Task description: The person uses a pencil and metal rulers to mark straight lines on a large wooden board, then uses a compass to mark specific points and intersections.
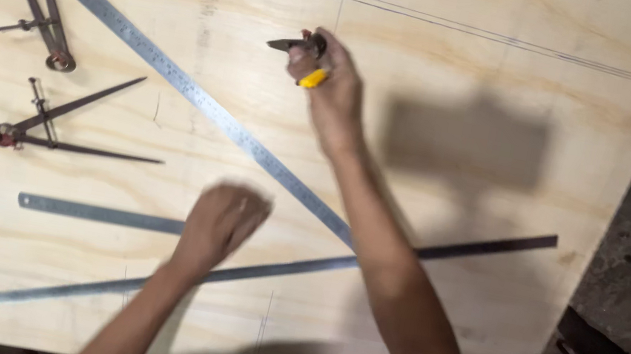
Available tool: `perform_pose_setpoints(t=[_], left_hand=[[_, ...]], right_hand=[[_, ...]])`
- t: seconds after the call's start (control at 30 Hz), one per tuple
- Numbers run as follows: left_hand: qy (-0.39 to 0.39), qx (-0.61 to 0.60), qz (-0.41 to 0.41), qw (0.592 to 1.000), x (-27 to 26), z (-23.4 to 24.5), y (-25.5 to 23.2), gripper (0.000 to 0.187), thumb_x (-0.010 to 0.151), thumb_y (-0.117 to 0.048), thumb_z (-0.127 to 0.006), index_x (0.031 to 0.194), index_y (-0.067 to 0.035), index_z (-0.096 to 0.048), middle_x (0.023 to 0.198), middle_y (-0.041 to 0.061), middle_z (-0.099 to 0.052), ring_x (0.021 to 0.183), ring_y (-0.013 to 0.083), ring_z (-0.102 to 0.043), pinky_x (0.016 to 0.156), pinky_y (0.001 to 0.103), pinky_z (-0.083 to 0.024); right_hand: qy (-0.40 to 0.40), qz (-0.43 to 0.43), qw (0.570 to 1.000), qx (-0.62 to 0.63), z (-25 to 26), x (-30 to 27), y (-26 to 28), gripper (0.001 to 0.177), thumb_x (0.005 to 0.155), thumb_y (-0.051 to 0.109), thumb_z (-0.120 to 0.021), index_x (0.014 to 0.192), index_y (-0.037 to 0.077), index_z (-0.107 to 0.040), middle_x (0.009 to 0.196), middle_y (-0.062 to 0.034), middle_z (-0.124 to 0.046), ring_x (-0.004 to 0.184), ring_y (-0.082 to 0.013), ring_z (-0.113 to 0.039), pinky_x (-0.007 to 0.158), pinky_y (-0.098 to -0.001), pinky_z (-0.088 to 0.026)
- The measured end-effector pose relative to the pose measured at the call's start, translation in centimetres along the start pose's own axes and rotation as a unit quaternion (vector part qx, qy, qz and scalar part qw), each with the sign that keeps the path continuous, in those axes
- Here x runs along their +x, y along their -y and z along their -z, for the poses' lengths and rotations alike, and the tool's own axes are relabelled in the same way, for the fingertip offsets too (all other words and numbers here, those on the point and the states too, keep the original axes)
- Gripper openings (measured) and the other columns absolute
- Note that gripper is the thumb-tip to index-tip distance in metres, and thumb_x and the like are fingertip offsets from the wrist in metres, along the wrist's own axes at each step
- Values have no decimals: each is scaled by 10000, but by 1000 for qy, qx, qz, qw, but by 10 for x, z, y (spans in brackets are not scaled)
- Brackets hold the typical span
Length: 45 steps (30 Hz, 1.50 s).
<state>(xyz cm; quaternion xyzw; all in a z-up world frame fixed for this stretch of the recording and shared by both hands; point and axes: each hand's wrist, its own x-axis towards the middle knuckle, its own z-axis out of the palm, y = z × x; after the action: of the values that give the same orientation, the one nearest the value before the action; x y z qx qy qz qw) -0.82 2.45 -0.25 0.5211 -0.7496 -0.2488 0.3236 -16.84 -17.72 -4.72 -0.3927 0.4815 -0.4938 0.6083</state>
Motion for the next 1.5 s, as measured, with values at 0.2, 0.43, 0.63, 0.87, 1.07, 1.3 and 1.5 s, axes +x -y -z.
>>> perform_pose_setpoints(t=[0.2, 0.43, 0.63, 0.87, 1.07, 1.3, 1.5], left_hand=[[59, 203, 161, 964, -149, 37, -54, 503, 769, -235, -766, 1201, 10, -684, 1120, 202, -624, 1034, 332, -592, 942, 552, -426], [74, 210, 138, 965, -188, 31, -11, 196, 806, -203, -764, 934, -91, -667, 981, 117, -606, 971, 321, -590, 929, 526, -404], [219, 134, 122, 959, -204, 23, 10, 196, 845, -216, -731, 928, -76, -622, 954, 121, -608, 920, 326, -610, 790, 485, -481], [182, 117, -4, 976, -215, 50, -37, 86, 917, -184, -676, 951, -105, -671, 915, 105, -622, 932, 315, -624, 897, 531, -453], [132, 147, -212, 957, -108, 65, -94, 170, 918, -273, -686, 897, -108, -656, 867, 80, -610, 929, 287, -630, 1115, 610, -342], [191, 213, -343, 895, 50, -44, -146, 497, 931, -554, -617, 728, -110, -712, 751, 80, -652, 886, 277, -626, 1095, 538, -370], [87, 179, -359, 912, 124, -159, -131, 423, 991, -462, -689, 822, -75, -718, 975, 110, -663, 1110, 290, -582, 1199, 599, -278]], right_hand=[[91, 196, 899, -381, 41, -197, 6, 324, 950, 19, -772, 1253, 7, -659, 1152, -140, -725, 1022, -246, -753, 857, -341, -636], [218, 273, 751, -560, 98, -309, 10, 263, 842, 112, -765, 1084, 69, -671, 1152, -113, -691, 1078, -321, -610, 941, -422, -530], [236, 111, 701, -664, 85, -341, 7, 187, 863, 220, -754, 979, 88, -689, 931, -122, -675, 976, -329, -607, 917, -466, -490], [141, 129, 764, -616, 111, -435, 26, 223, 890, 263, -759, 997, 77, -699, 877, -123, -688, 884, -319, -653, 786, -436, -530], [-35, 60, 804, -591, 184, -527, 32, 208, 914, 250, -768, 995, 68, -710, 898, -115, -739, 814, -277, -716, 720, -389, -562], [-189, 111, 920, -324, 183, -574, -36, 324, 968, 73, -726, 1268, -16, -640, 995, -87, -701, 830, -142, -653, 700, -278, -554], [-266, 22, 943, -198, 152, -515, -48, 446, 978, 32, -697, 1407, -3, -580, 1038, -81, -678, 757, -131, -604, 644, -242, -530]])
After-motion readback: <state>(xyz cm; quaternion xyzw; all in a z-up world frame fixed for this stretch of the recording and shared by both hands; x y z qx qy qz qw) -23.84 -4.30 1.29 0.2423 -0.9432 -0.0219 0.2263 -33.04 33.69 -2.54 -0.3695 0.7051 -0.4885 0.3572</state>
